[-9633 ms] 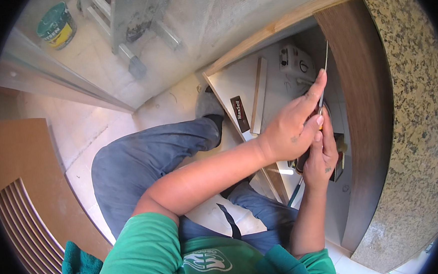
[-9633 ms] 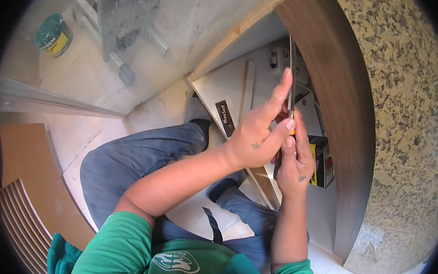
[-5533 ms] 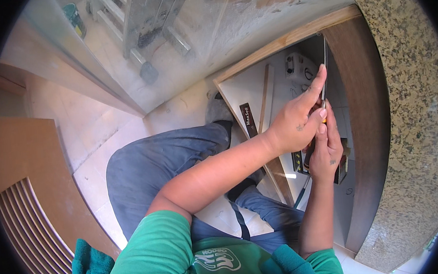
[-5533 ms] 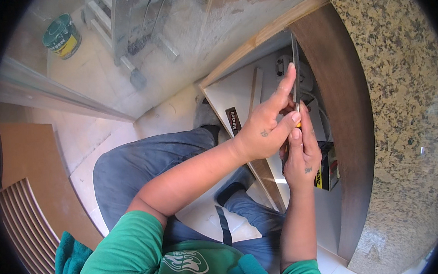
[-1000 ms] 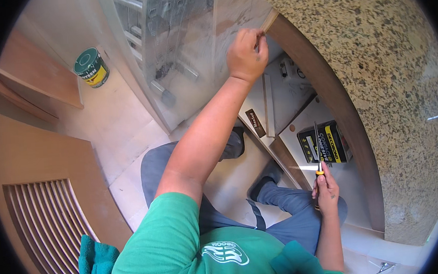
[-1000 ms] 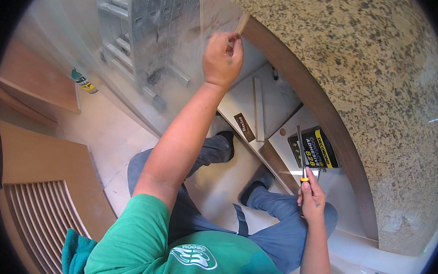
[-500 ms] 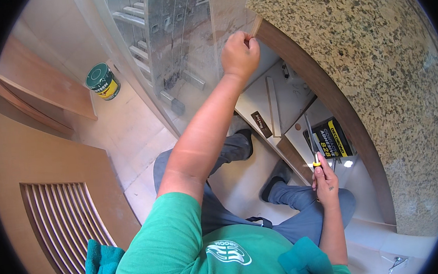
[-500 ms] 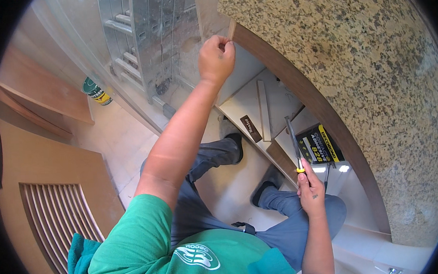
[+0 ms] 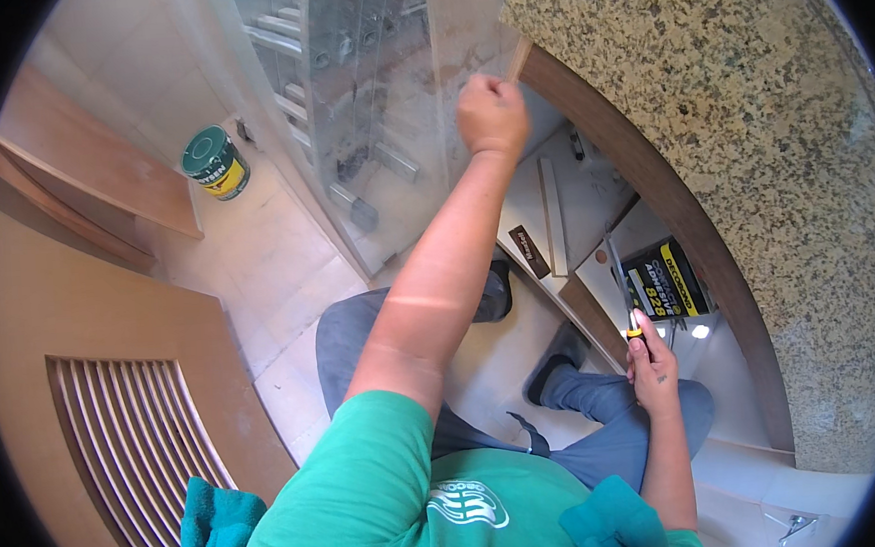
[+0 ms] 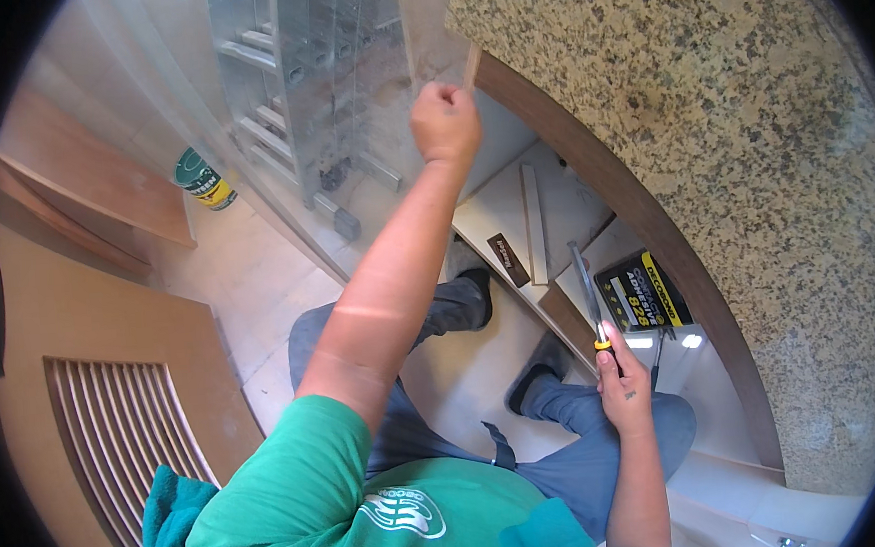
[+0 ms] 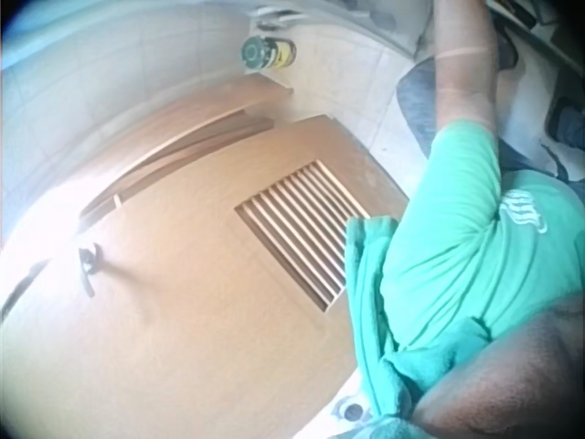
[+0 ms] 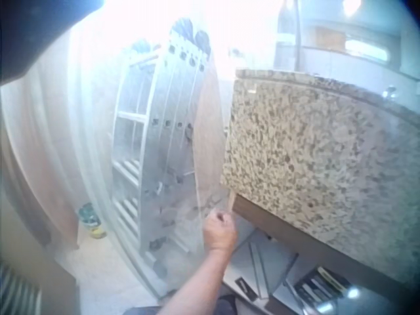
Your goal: The person is sitting on the floor under a bathroom vanity, using a chisel to fit a curved wooden trim piece along the underside of the granite countertop. They repeatedly insert the chisel into the gap, tap it with their hand, and check the fit of the trim.
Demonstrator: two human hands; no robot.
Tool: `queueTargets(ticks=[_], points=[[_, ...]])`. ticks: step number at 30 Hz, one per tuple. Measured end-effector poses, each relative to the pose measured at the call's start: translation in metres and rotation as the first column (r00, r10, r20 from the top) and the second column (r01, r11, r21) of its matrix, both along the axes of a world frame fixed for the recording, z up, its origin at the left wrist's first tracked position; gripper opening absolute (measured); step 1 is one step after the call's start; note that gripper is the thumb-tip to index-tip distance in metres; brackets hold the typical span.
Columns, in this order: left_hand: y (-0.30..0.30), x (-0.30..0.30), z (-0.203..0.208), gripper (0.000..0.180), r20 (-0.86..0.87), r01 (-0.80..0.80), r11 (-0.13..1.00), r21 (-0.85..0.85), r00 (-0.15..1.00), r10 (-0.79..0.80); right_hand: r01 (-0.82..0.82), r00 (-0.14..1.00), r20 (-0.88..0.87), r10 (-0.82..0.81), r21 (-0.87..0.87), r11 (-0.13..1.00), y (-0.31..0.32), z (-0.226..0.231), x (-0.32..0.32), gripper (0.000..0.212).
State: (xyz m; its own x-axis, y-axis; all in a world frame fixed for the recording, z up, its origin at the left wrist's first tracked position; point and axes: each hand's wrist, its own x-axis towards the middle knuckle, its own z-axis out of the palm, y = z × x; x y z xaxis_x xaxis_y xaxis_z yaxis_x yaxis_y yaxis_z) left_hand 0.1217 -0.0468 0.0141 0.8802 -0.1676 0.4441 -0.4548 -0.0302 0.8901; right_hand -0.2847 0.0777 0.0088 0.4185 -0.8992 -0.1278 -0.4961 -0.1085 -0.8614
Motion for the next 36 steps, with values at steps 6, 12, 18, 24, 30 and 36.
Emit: queueTargets(ticks=[6, 12, 18, 24, 30, 36], points=[[0.035, -0.04, -0.048, 0.023, 0.006, 0.314, 0.945, 0.091, 0.949, -0.316, 0.025, 1.0, -0.006, -0.024, 0.025, 0.999, 0.001, -0.006, -0.007, 0.045], [0.073, -0.036, -0.089, 0.023, -0.134, 0.356, 0.869, 0.342, 0.934, -0.33, -0.005, 0.999, -0.043, 0.006, 0.033, 0.999, 0.0, 0.0, 0.0, 0.044], [0.103, -0.02, -0.123, 0.015, -0.245, 0.361, 0.868, 0.341, 0.926, -0.288, -0.023, 0.995, -0.101, 0.022, -0.007, 1.0, -0.002, 0.005, 0.004, 0.043], [0.093, -0.026, -0.088, 0.026, -0.362, 0.557, 0.818, -0.143, 0.74, -0.567, -0.086, 0.979, -0.187, 0.079, -0.029, 0.996, -0.001, 0.009, 0.008, 0.041], [0.067, -0.028, 0.028, 0.06, -0.402, 0.431, 0.419, -0.799, 0.137, -0.906, -0.085, 0.988, -0.135, 0.074, -0.074, 0.994, -0.003, 0.002, 0.004, 0.041], [0.057, -0.024, 0.045, 0.066, -0.367, 0.331, 0.36, -0.872, 0.044, -0.929, -0.052, 0.99, -0.135, 0.049, -0.019, 0.998, -0.002, 0.008, 0.005, 0.041]])
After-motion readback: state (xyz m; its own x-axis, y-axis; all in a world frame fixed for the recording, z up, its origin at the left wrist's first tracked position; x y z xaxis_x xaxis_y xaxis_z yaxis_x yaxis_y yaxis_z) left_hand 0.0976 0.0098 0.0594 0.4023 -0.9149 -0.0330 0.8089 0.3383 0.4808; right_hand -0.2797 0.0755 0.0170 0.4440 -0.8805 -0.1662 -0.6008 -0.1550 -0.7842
